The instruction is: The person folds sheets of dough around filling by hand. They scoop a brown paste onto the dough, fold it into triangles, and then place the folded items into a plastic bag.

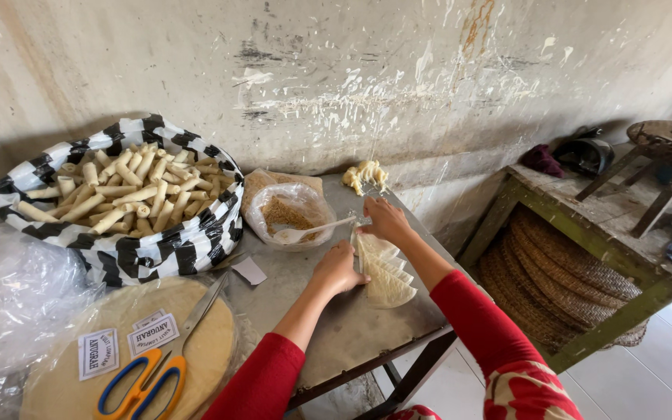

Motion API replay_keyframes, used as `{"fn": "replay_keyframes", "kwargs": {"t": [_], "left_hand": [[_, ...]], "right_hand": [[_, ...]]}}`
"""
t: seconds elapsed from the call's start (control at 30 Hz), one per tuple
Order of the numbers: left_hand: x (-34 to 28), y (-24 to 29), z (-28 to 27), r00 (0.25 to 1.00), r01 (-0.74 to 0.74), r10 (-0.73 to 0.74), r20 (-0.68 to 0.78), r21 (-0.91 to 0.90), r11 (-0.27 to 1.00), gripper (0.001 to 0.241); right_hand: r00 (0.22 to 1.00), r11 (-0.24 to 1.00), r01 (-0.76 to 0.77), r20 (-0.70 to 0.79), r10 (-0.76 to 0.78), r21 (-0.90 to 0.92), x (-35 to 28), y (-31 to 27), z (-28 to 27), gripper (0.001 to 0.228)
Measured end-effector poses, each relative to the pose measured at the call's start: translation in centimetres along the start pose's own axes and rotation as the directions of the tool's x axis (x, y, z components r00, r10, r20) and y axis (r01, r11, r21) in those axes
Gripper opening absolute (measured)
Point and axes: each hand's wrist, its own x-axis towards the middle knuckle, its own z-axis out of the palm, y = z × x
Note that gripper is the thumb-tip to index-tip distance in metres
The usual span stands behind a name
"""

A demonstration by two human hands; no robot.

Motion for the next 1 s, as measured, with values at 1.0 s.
{"fn": "replay_keyframes", "kwargs": {"t": [1.0], "left_hand": [[0.9, -1.1, 1.0, 0.999, -0.043, 0.042, -0.033, -0.008, 0.999, 0.077]], "right_hand": [[0.955, 0.978, -0.001, 0.289, 0.062, -0.208, -10.7, 1.7, -4.8, 0.050]]}}
